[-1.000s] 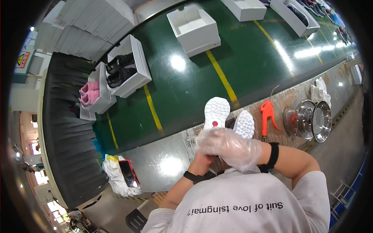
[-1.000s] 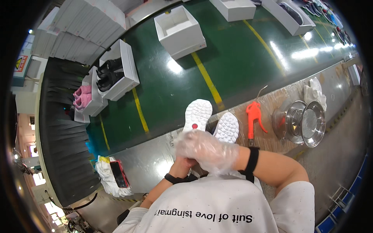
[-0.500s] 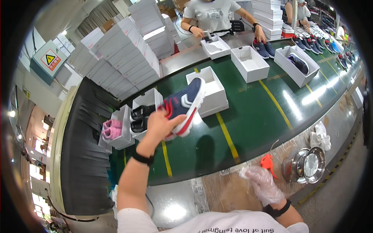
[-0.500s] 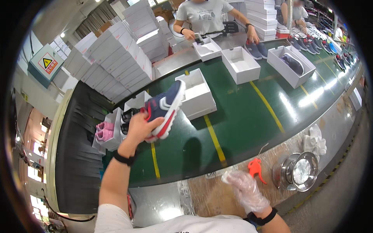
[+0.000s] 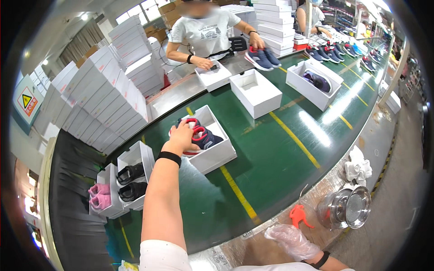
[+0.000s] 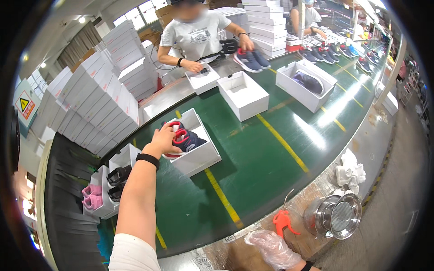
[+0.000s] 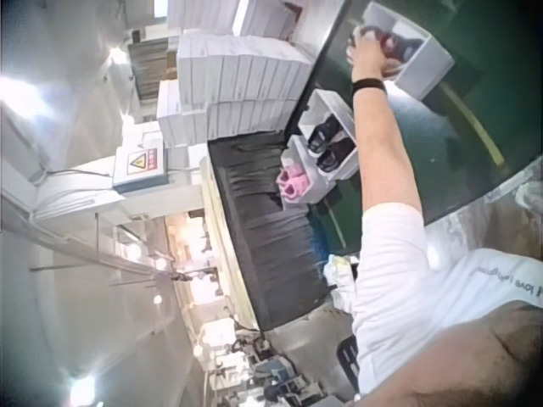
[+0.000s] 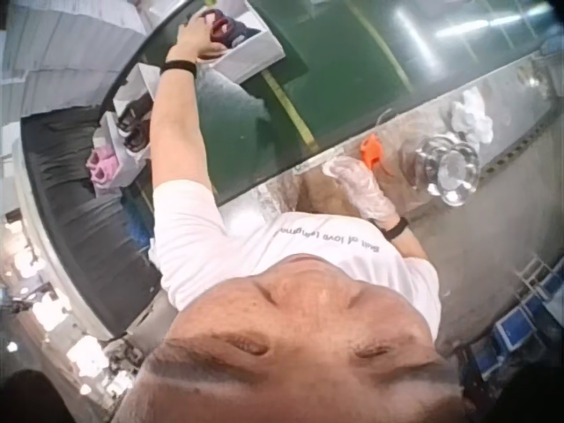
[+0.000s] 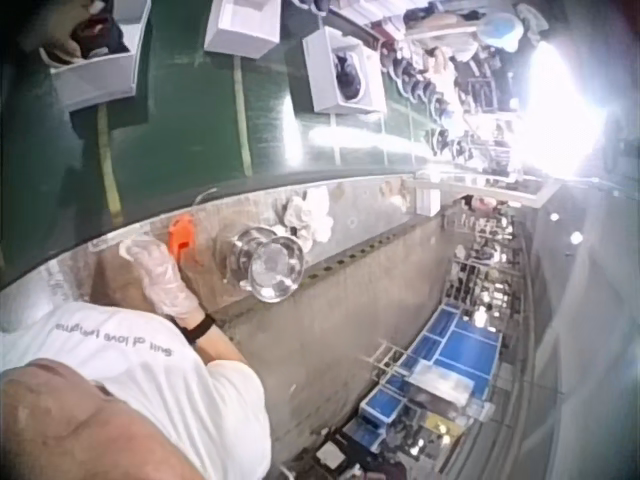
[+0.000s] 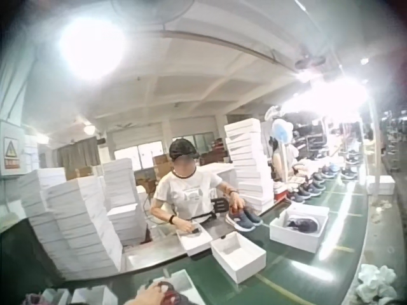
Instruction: Cleaning shoe soles with a cloth and organizing them into boxes on a conveyor line.
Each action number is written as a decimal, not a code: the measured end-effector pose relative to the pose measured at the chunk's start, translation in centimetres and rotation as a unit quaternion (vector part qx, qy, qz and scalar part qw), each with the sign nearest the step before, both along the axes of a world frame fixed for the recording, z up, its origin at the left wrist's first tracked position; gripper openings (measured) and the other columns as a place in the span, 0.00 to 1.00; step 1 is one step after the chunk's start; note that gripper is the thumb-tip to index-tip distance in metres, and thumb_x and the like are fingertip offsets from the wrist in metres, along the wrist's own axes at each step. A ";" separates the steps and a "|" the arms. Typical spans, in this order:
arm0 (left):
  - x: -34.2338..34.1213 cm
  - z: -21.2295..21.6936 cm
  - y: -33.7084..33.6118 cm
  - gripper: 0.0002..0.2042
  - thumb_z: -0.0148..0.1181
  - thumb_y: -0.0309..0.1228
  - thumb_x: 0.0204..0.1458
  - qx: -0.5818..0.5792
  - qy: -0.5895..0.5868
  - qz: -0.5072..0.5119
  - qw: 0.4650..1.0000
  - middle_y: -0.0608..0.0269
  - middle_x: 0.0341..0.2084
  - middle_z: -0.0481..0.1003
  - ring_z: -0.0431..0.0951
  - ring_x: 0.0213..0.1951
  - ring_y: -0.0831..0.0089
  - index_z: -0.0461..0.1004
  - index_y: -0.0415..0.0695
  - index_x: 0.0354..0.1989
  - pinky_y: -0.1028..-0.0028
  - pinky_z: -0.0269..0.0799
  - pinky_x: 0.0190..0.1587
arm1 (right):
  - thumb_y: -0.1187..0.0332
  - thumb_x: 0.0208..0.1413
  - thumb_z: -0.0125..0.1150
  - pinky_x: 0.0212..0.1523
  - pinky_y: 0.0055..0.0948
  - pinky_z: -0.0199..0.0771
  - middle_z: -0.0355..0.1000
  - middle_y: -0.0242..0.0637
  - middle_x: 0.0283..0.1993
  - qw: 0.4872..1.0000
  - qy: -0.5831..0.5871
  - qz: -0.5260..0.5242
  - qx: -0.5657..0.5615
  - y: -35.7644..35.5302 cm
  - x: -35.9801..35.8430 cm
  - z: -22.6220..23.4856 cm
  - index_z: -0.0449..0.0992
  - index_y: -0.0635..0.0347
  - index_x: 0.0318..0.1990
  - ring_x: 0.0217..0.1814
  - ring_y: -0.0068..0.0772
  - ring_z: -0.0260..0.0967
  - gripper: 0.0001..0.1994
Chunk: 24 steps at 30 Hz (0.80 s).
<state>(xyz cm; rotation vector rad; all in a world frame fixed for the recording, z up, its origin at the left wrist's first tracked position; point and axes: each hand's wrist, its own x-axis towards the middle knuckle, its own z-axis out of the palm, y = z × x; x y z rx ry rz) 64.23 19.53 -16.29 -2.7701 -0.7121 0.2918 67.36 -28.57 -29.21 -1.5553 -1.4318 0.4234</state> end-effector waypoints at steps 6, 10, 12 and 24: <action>-4.6 0.3 -3.0 0.32 0.72 0.41 0.32 0.038 -0.209 -0.060 0.975 0.47 0.57 0.60 0.53 0.63 0.50 0.69 0.43 0.48 0.54 0.52 0.60 | 0.85 0.43 0.54 0.49 0.39 0.70 0.72 0.43 0.46 0.999 -0.016 0.024 -0.017 0.3 -0.7 2.1 0.73 0.56 0.47 0.50 0.48 0.68 0.21; -9.9 -3.4 -9.7 0.28 0.67 0.36 0.39 0.026 -0.353 -0.069 0.933 0.41 0.57 0.58 0.54 0.62 0.44 0.66 0.40 0.50 0.51 0.51 0.60 | 0.84 0.44 0.54 0.47 0.40 0.70 0.71 0.44 0.47 1.000 -0.019 0.021 -0.005 -0.5 -1.1 0.8 0.73 0.57 0.47 0.49 0.48 0.68 0.20; -14.4 -8.0 -14.0 0.26 0.66 0.36 0.41 -0.033 -0.369 -0.032 0.928 0.38 0.55 0.59 0.55 0.59 0.40 0.67 0.39 0.48 0.49 0.53 0.59 | 0.83 0.45 0.53 0.45 0.40 0.70 0.71 0.44 0.47 0.998 0.013 0.049 0.039 -0.9 -1.1 1.5 0.73 0.58 0.47 0.50 0.48 0.68 0.19; -22.7 -19.8 -34.1 0.39 0.61 0.51 0.46 -0.287 -0.213 0.201 0.912 0.37 0.59 0.56 0.50 0.64 0.44 0.58 0.36 0.60 0.52 0.40 0.64 | 0.83 0.47 0.55 0.48 0.36 0.70 0.70 0.41 0.44 0.969 -0.169 -0.083 0.161 -7.2 2.1 8.6 0.72 0.59 0.46 0.49 0.41 0.68 0.17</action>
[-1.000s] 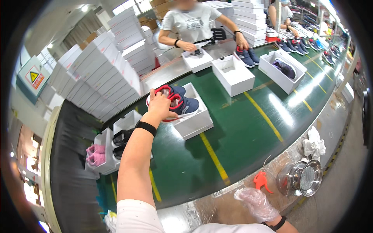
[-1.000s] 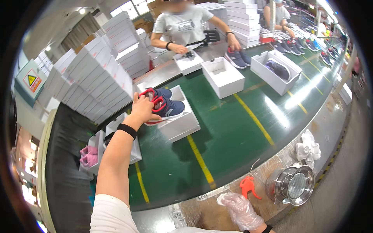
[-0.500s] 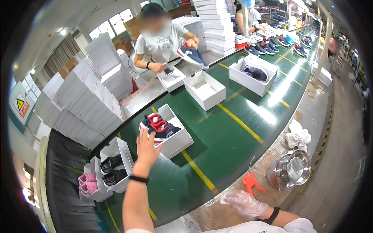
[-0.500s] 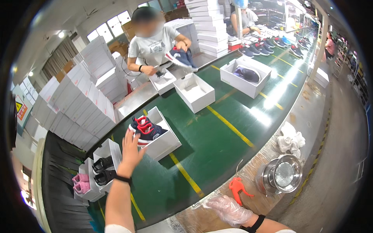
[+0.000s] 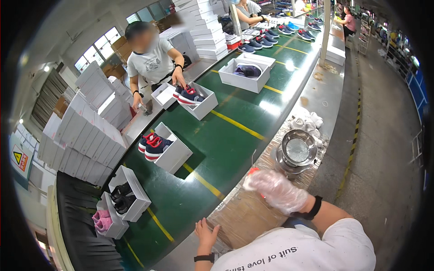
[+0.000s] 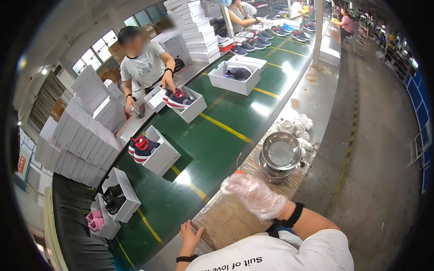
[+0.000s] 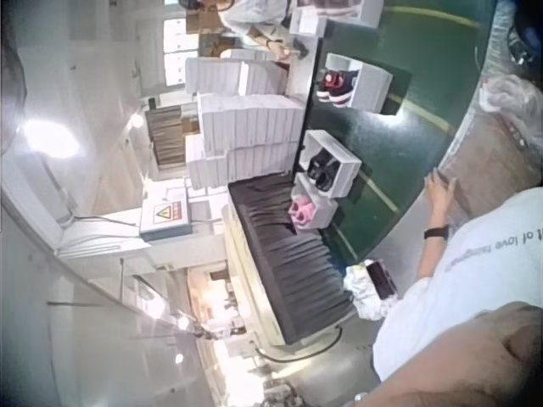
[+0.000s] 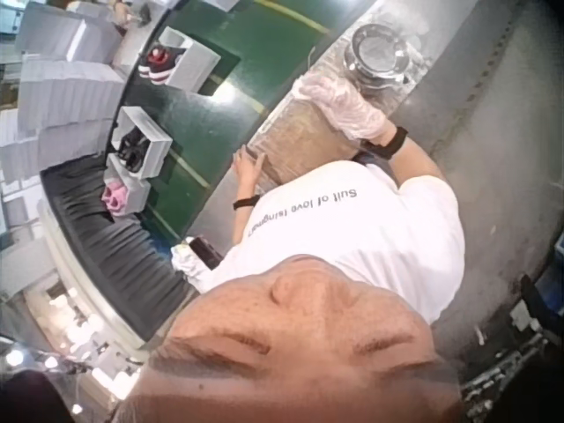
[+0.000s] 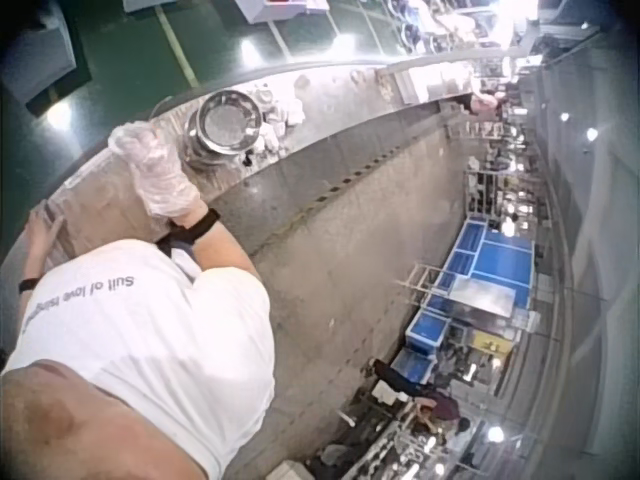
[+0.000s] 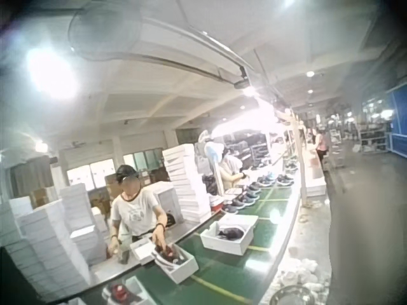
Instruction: Cleaning shoe soles with a cloth and organizing them into boxes on a conveyor line.
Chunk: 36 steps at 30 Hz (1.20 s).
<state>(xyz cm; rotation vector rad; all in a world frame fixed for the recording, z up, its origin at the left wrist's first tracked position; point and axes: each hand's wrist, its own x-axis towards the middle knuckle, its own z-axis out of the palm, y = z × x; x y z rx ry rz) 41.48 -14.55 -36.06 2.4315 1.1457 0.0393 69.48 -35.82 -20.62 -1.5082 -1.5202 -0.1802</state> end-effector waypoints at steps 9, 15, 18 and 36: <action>3.2 -0.8 -1.4 0.40 0.57 0.55 0.45 0.016 0.051 0.053 0.997 0.38 0.58 0.57 0.50 0.64 0.45 0.58 0.33 0.58 0.45 0.36 0.63 | 0.81 0.44 0.58 0.50 0.39 0.67 0.69 0.46 0.46 0.953 -0.105 -0.283 0.003 -8.4 7.3 3.4 0.72 0.59 0.44 0.47 0.49 0.66 0.17; 3.5 -2.0 -1.4 0.40 0.59 0.57 0.43 0.032 0.039 0.077 0.996 0.41 0.56 0.61 0.51 0.64 0.47 0.61 0.34 0.54 0.42 0.35 0.62 | 0.75 0.47 0.55 0.51 0.45 0.63 0.66 0.47 0.47 0.943 -0.150 -0.255 -0.153 -10.0 10.0 -1.1 0.67 0.59 0.52 0.50 0.50 0.63 0.21; 3.7 -2.5 -0.8 0.40 0.61 0.58 0.39 0.020 0.044 0.087 0.995 0.42 0.54 0.63 0.52 0.63 0.48 0.63 0.36 0.53 0.42 0.35 0.62 | 0.76 0.47 0.53 0.49 0.43 0.65 0.67 0.46 0.44 0.941 -0.104 -0.263 -0.184 -8.8 10.3 -0.3 0.69 0.59 0.49 0.47 0.50 0.65 0.18; 5.0 -3.0 0.3 0.40 0.65 0.60 0.32 0.000 0.025 0.082 0.996 0.46 0.48 0.66 0.60 0.56 0.53 0.70 0.43 0.51 0.46 0.40 0.60 | 0.76 0.47 0.52 0.49 0.46 0.62 0.67 0.47 0.44 0.940 -0.088 -0.245 -0.221 -9.0 12.7 -1.2 0.69 0.58 0.50 0.47 0.51 0.63 0.19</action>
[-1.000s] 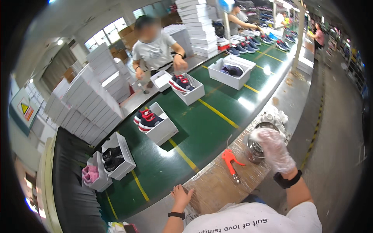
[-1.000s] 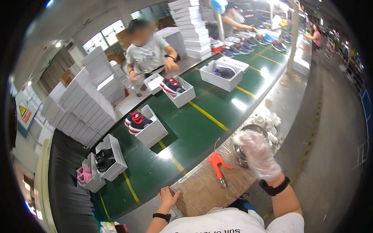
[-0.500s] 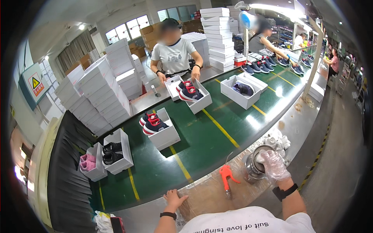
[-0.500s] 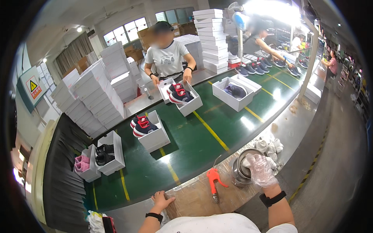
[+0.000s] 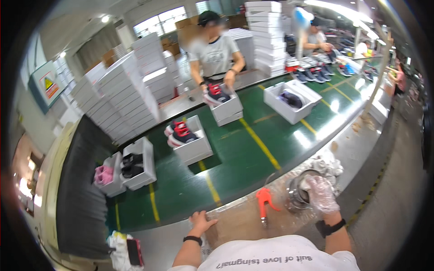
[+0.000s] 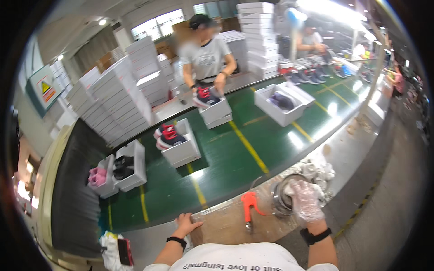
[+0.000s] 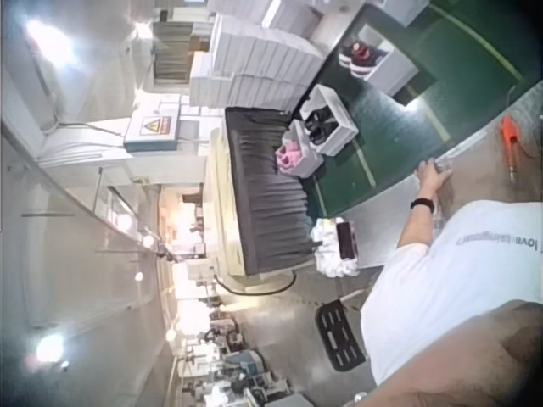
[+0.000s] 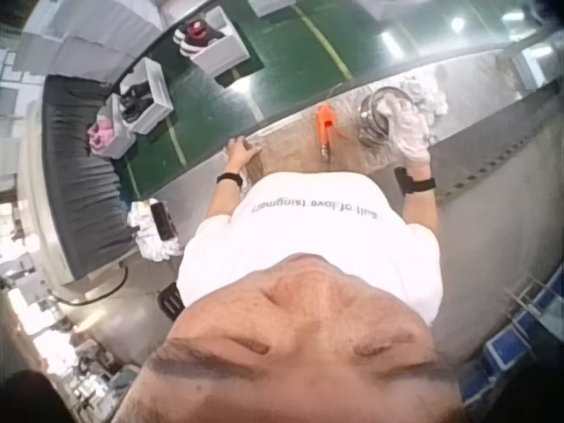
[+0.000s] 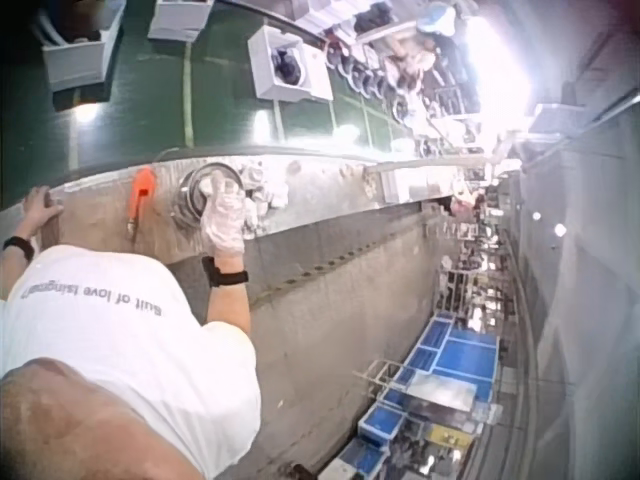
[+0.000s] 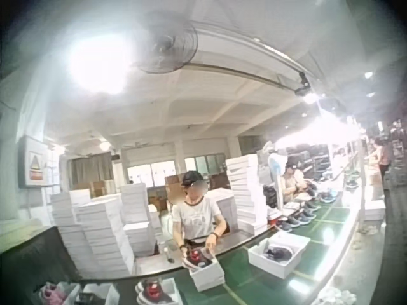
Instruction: Cleaning shoe soles with a cloth and organizing them into boxes on a conveyor line.
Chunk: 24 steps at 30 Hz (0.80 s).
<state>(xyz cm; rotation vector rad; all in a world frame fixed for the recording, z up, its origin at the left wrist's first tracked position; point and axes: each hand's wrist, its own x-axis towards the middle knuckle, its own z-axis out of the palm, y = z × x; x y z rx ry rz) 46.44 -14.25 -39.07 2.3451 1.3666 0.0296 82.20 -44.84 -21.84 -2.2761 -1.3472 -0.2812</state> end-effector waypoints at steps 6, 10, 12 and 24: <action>-1.1 -0.1 0.3 0.42 0.67 0.60 0.29 -0.020 -0.013 0.003 1.000 0.46 0.49 0.65 0.57 0.58 0.53 0.70 0.42 0.51 0.49 0.37 0.61 | 0.75 0.49 0.48 0.51 0.44 0.64 0.68 0.48 0.46 0.999 0.026 -0.003 0.029 0.6 -0.7 -0.5 0.70 0.58 0.48 0.49 0.50 0.65 0.17; 0.0 0.9 0.0 0.42 0.69 0.58 0.29 -0.029 0.003 0.034 0.999 0.47 0.52 0.62 0.55 0.59 0.53 0.69 0.42 0.52 0.53 0.36 0.63 | 0.75 0.50 0.49 0.51 0.44 0.64 0.67 0.48 0.47 0.998 0.052 -0.008 0.021 -0.1 -0.9 0.3 0.69 0.57 0.50 0.50 0.51 0.64 0.17; 0.2 0.9 -0.1 0.42 0.70 0.57 0.29 -0.039 -0.013 0.062 0.997 0.47 0.53 0.61 0.56 0.59 0.53 0.69 0.42 0.52 0.55 0.36 0.64 | 0.74 0.50 0.50 0.51 0.44 0.64 0.67 0.48 0.47 0.998 0.039 -0.024 0.035 -0.5 -0.9 0.2 0.69 0.55 0.50 0.49 0.52 0.64 0.18; 0.4 1.8 0.3 0.43 0.71 0.56 0.28 -0.057 0.007 0.069 0.996 0.48 0.55 0.56 0.52 0.60 0.52 0.67 0.41 0.53 0.54 0.39 0.63 | 0.76 0.37 0.55 0.43 0.43 0.65 0.66 0.47 0.40 1.000 0.006 0.013 -0.003 -0.1 0.5 0.0 0.65 0.60 0.53 0.43 0.49 0.65 0.28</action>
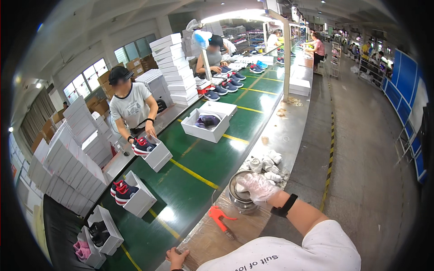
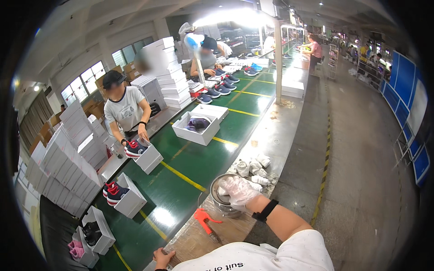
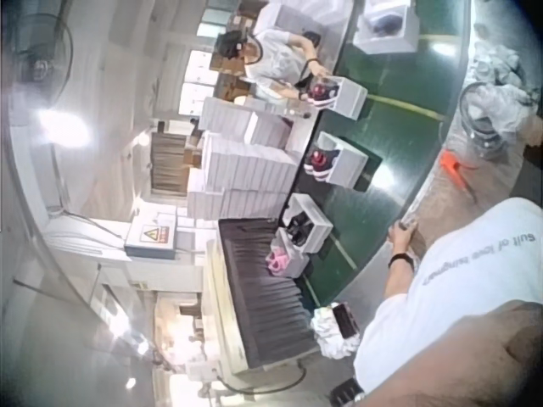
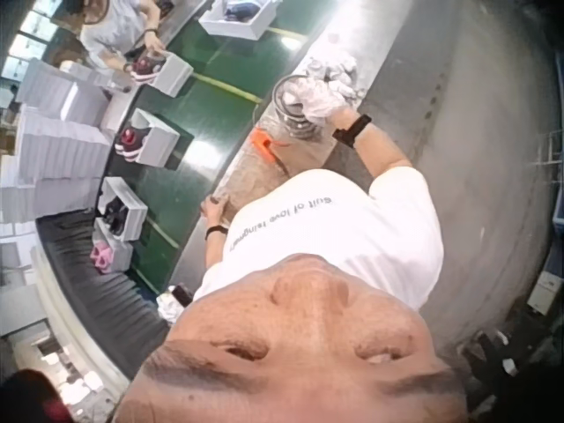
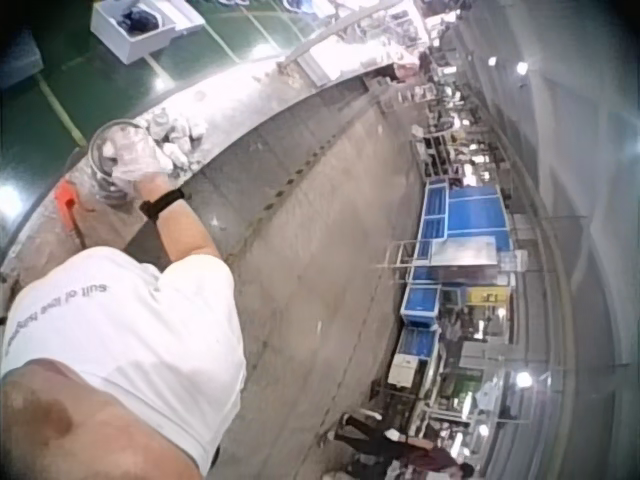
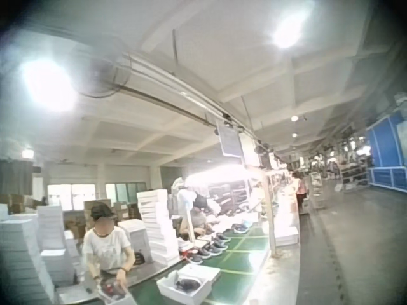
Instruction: Cleaning shoe soles with a cloth and organizing them into boxes on a conveyor line.
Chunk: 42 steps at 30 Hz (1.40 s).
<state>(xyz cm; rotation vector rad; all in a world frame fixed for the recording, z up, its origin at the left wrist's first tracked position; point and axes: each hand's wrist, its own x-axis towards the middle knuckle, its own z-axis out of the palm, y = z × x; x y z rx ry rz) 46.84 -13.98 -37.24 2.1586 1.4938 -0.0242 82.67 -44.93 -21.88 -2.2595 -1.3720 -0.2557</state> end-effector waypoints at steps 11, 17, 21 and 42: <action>-0.3 -2.5 1.1 0.32 0.71 0.50 0.32 0.066 -0.043 -0.059 0.995 0.42 0.42 0.72 0.69 0.47 0.50 0.72 0.37 0.41 0.57 0.64 0.51 | 0.77 0.41 0.54 0.46 0.41 0.67 0.66 0.44 0.40 0.998 0.018 0.004 0.053 -0.4 -0.1 0.1 0.67 0.57 0.49 0.46 0.48 0.65 0.22; 0.5 -0.3 -0.4 0.38 0.71 0.54 0.30 0.036 -0.011 -0.022 0.999 0.44 0.49 0.66 0.62 0.53 0.51 0.70 0.39 0.47 0.57 0.55 0.57 | 0.73 0.42 0.53 0.52 0.40 0.62 0.66 0.47 0.44 0.998 0.054 -0.002 -0.014 -0.2 0.5 0.2 0.65 0.60 0.55 0.50 0.47 0.64 0.27; -1.7 -3.0 1.4 0.43 0.70 0.57 0.25 0.044 -0.021 -0.037 0.998 0.47 0.53 0.62 0.57 0.57 0.51 0.69 0.41 0.51 0.54 0.45 0.62 | 0.75 0.43 0.49 0.57 0.42 0.61 0.68 0.51 0.48 0.996 0.010 0.029 0.079 1.1 0.4 -1.0 0.68 0.64 0.52 0.52 0.50 0.65 0.23; 23.7 22.1 21.5 0.30 0.69 0.38 0.36 0.359 0.061 -0.384 0.848 0.54 0.50 0.65 0.63 0.55 0.53 0.67 0.47 0.52 0.59 0.61 0.55 | 0.78 0.36 0.56 0.48 0.48 0.64 0.68 0.44 0.39 0.996 -0.073 0.055 -0.017 3.2 6.2 -0.5 0.72 0.52 0.46 0.44 0.51 0.65 0.23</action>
